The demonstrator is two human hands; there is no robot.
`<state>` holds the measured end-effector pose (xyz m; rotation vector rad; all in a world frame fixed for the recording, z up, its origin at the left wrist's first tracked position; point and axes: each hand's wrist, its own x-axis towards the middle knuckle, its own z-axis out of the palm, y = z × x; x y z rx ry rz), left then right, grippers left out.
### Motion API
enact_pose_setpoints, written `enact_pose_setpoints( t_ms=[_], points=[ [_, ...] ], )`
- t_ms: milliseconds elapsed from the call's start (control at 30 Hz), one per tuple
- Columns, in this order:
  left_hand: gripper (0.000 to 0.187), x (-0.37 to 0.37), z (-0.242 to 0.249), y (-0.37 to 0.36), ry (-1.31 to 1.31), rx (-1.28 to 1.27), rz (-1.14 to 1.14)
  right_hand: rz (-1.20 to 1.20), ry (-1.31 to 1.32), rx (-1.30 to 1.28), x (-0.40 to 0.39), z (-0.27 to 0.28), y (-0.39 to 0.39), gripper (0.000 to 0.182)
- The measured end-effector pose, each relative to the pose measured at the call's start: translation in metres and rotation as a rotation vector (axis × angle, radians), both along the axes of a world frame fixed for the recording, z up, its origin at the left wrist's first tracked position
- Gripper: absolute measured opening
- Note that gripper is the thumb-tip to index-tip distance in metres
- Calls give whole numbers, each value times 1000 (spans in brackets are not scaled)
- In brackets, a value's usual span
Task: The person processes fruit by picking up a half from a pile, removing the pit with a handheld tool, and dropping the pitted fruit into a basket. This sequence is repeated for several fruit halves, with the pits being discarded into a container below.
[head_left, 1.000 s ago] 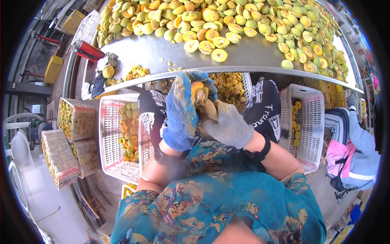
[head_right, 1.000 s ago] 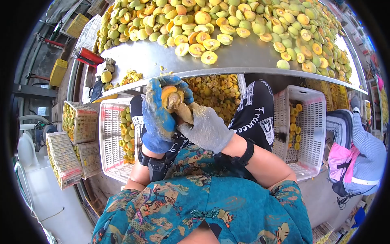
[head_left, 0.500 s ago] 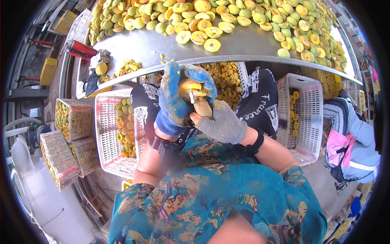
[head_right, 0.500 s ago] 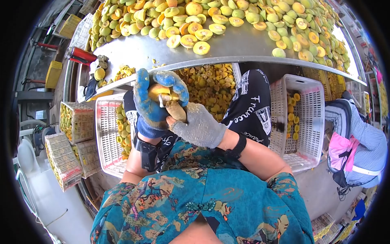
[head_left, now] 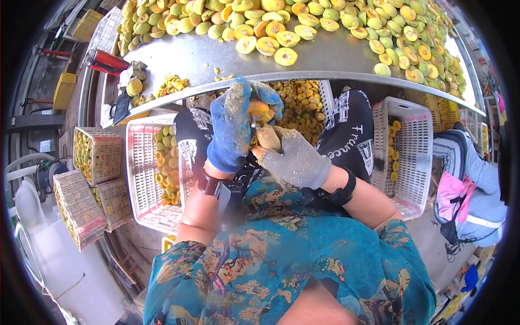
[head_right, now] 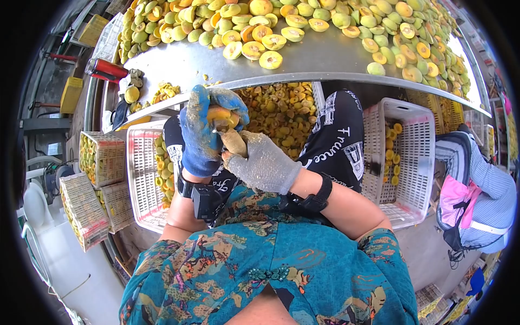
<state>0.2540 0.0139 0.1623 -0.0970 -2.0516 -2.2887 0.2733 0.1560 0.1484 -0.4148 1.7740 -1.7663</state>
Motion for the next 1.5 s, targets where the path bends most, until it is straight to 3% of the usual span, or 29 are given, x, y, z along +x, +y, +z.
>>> enact_pose_setpoints(
  t_ms=[67,200,267,300,367,400,433,500,533,600,633,700,867,933,967,1067,1100,1167,1200,1233,1300,1333,1367,1433,1467,1500],
  points=[
    [58,2,-3,2,5,26,31,-70,197,14,0,-11,-2,24],
    [59,-1,-15,-4,-5,-71,40,-17,147,28,-6,-13,4,23],
    [55,-1,-19,-8,193,-268,53,211,-610,-237,-10,-15,9,20],
    [55,0,-24,-8,192,-269,52,210,-612,-238,-9,-15,8,20],
    [51,2,-30,-5,74,-114,103,106,-394,-156,-4,-13,0,21],
    [51,1,-29,-5,74,-115,101,-4,-106,-109,-1,-20,-4,22],
    [58,-2,-22,-4,77,-208,72,-7,-106,-110,-1,-31,-6,22],
    [65,-3,-20,-1,76,-299,32,-146,493,23,-3,-46,-6,23],
    [64,-3,-22,-1,27,-263,25,-152,490,27,-3,-42,-4,23],
    [63,-7,-21,-1,-31,-197,-15,18,-27,7,-6,-28,3,23],
    [63,-11,-17,-3,-32,-195,-20,12,-29,10,-7,-28,6,23],
    [60,-18,-12,-10,-92,-231,-170,176,-433,-159,-12,-29,11,22],
    [53,-28,-9,-7,-34,-388,-243,158,-424,-132,-14,-32,14,21],
    [51,-30,-10,-5,55,-411,-309,354,-993,-626,-15,-43,17,18],
    [51,-30,-14,-4,50,-412,-308,355,-998,-627,-16,-43,17,18],
    [44,-29,-34,11,-174,445,-232,431,-1030,-677,-19,-42,18,17],
    [44,-30,-37,13,-179,446,-232,380,-973,-668,-20,-43,17,18],
    [41,-36,-36,16,-410,709,-170,333,-916,-659,-21,-46,16,20],
    [41,-38,-35,13,-552,819,-160,327,-763,-666,-22,-48,16,26],
    [41,-38,-38,10,-555,818,-154,320,-611,-671,-23,-49,16,33],
    [47,-39,-44,3,-373,234,-17,312,-559,-668,-27,-51,19,42],
    [44,-41,-38,-2,-581,798,-53,300,-502,-663,-31,-51,22,52],
    [44,-37,-37,-2,-578,795,-47,327,-540,-596,-35,-49,27,67],
    [49,-30,-36,-1,-508,696,59,86,-539,-577,-36,-46,21,64],
    [50,-28,-49,-8,-464,709,12,34,-550,-484,-41,-36,26,51],
    [48,-25,-55,-6,-434,786,33,37,-552,-485,-41,-37,23,51]
  ],
)
